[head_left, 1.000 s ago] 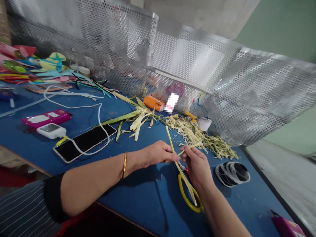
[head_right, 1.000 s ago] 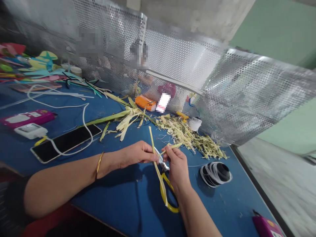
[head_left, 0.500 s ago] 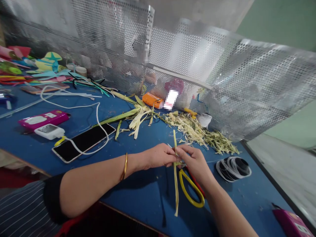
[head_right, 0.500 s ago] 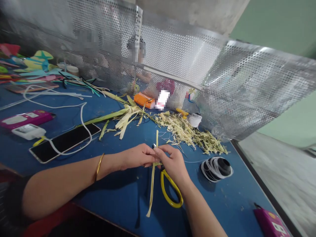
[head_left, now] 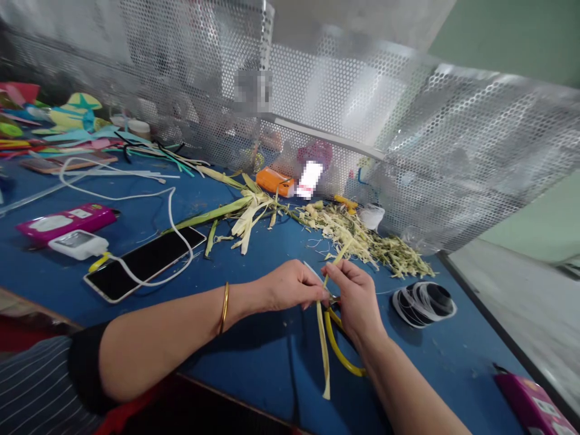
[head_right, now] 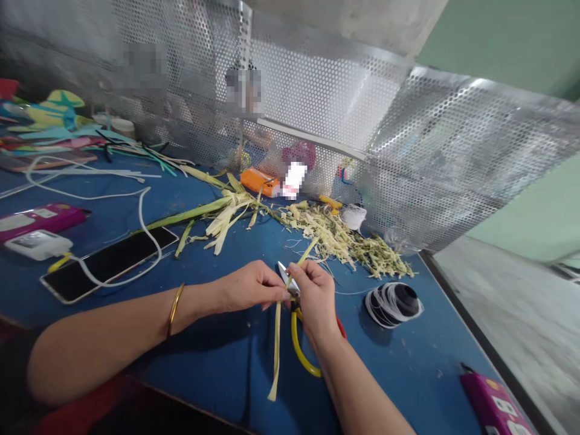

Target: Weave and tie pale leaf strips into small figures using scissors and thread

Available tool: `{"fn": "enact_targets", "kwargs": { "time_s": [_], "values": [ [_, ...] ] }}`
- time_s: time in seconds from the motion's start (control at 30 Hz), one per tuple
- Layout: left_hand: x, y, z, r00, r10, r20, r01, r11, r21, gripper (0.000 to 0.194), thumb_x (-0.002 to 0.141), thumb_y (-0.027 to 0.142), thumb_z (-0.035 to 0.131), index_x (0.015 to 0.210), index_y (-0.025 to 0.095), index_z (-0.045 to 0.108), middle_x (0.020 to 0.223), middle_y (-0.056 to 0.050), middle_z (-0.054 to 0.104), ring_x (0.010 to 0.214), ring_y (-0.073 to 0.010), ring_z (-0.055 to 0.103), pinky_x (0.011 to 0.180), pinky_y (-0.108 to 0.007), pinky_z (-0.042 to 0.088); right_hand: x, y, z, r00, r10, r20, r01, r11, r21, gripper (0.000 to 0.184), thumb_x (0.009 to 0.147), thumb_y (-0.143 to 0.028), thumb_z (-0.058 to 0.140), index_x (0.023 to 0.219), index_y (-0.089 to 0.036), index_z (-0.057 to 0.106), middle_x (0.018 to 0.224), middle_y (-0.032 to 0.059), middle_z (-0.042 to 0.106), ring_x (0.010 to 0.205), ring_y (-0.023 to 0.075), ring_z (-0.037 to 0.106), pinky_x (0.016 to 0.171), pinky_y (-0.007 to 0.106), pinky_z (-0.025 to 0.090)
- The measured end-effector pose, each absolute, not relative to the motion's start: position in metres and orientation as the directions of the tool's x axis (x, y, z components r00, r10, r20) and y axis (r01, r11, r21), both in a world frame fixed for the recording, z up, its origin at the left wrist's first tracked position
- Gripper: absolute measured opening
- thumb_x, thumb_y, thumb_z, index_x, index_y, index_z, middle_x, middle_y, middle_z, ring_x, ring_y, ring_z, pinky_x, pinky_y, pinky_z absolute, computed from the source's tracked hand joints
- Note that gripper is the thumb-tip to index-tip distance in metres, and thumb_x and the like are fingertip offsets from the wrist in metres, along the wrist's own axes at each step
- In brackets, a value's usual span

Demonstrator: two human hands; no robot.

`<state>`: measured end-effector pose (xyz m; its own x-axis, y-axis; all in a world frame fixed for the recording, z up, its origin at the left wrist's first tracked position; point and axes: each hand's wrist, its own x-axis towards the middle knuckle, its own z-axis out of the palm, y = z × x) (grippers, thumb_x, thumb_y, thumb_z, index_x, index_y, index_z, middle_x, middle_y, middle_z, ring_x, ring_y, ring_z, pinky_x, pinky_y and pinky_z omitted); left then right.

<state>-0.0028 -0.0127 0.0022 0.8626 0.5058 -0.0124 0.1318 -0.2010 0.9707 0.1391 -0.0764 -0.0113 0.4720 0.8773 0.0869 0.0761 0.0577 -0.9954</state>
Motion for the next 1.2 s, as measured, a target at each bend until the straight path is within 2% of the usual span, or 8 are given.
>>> {"fn": "enact_targets", "kwargs": {
  "time_s": [0.1,0.2,0.3,0.4,0.47,0.67,0.9,1.2],
  "values": [
    [-0.001,-0.014,0.0,0.801,0.593,-0.084,0.133,-0.039,0.99,0.026,0.08,0.037,0.062,0.071,0.015,0.074,0.052,0.001,0.056,0.046,-0.0083,0.043,0.048,-0.023,0.031,0.154,-0.075,-0.004,0.486,0.824,0.292,0.402,0.086,-0.911,0.026,0.083,-0.042,0.059,0.073,-0.019,0.067,0.071,0.0021,0.065,0.069,0.0185,0.059,0.065,0.03,0.046],
    [-0.001,-0.01,0.003,0.714,0.672,-0.195,0.078,0.201,0.977,0.031,0.085,0.04,0.058,0.079,0.014,0.074,0.063,-0.003,0.065,0.048,-0.008,0.049,0.05,-0.023,0.035,0.164,-0.081,0.008,0.416,0.656,0.63,0.749,0.146,-0.646,0.024,0.091,-0.037,0.051,0.095,-0.02,0.068,0.098,0.0068,0.069,0.096,0.0234,0.061,0.084,0.037,0.044],
    [-0.003,-0.004,0.008,0.68,0.692,-0.244,-0.029,0.358,0.933,0.024,0.085,0.034,0.06,0.084,0.014,0.074,0.079,-0.008,0.071,0.062,-0.0103,0.061,0.06,-0.023,0.043,0.16,-0.093,0.016,0.188,0.543,0.819,0.927,0.177,-0.33,0.017,0.093,-0.027,0.051,0.092,-0.02,0.066,0.09,0.0069,0.07,0.087,0.0213,0.062,0.082,0.035,0.042],
    [-0.004,-0.001,0.01,0.648,0.733,-0.206,-0.141,0.382,0.913,0.011,0.078,0.022,0.069,0.083,0.013,0.072,0.086,-0.008,0.073,0.076,-0.0134,0.065,0.074,-0.026,0.048,0.145,-0.099,0.011,-0.097,0.604,0.791,0.957,0.274,-0.092,0.015,0.091,-0.023,0.055,0.08,-0.021,0.065,0.072,0.0035,0.068,0.068,0.0176,0.06,0.075,0.033,0.039],
    [-0.003,-0.002,0.01,0.618,0.767,-0.176,-0.201,0.37,0.907,0.01,0.075,0.017,0.07,0.084,0.013,0.072,0.083,-0.007,0.073,0.079,-0.0142,0.066,0.077,-0.026,0.048,0.135,-0.096,0.0,-0.093,0.725,0.683,0.936,0.297,-0.187,0.021,0.093,-0.027,0.051,0.08,-0.02,0.066,0.07,0.0035,0.067,0.064,0.0169,0.059,0.068,0.03,0.038],
    [0.004,-0.01,0.008,0.593,0.787,-0.173,-0.237,0.376,0.896,0.017,0.071,0.01,0.072,0.088,0.01,0.072,0.072,-0.006,0.072,0.072,-0.0138,0.065,0.071,-0.024,0.047,0.121,-0.077,-0.036,0.194,0.933,0.303,0.592,0.135,-0.794,0.035,0.092,-0.041,0.048,0.068,-0.018,0.06,0.063,0.0003,0.059,0.058,0.0135,0.05,0.054,0.024,0.036],
    [0.003,-0.011,0.005,0.622,0.775,-0.109,-0.25,0.329,0.911,0.014,0.071,0.015,0.071,0.084,0.009,0.071,0.072,-0.005,0.071,0.047,-0.0079,0.052,0.044,-0.022,0.039,0.123,-0.08,-0.031,0.138,0.925,0.354,0.547,0.227,-0.806,0.032,0.089,-0.034,0.051,0.061,-0.02,0.058,0.071,0.0026,0.059,0.069,0.016,0.054,0.064,0.025,0.04],
    [0.001,-0.015,0.009,0.616,0.769,-0.174,-0.198,0.364,0.91,0.015,0.071,0.013,0.065,0.085,0.01,0.07,0.065,-0.002,0.064,0.036,-0.0064,0.043,0.034,-0.022,0.03,0.11,-0.09,-0.023,0.144,0.936,0.321,0.494,0.213,-0.843,0.034,0.091,-0.033,0.05,0.061,-0.019,0.059,0.063,-0.0002,0.059,0.062,0.0136,0.051,0.062,0.024,0.038]
  ]
}}
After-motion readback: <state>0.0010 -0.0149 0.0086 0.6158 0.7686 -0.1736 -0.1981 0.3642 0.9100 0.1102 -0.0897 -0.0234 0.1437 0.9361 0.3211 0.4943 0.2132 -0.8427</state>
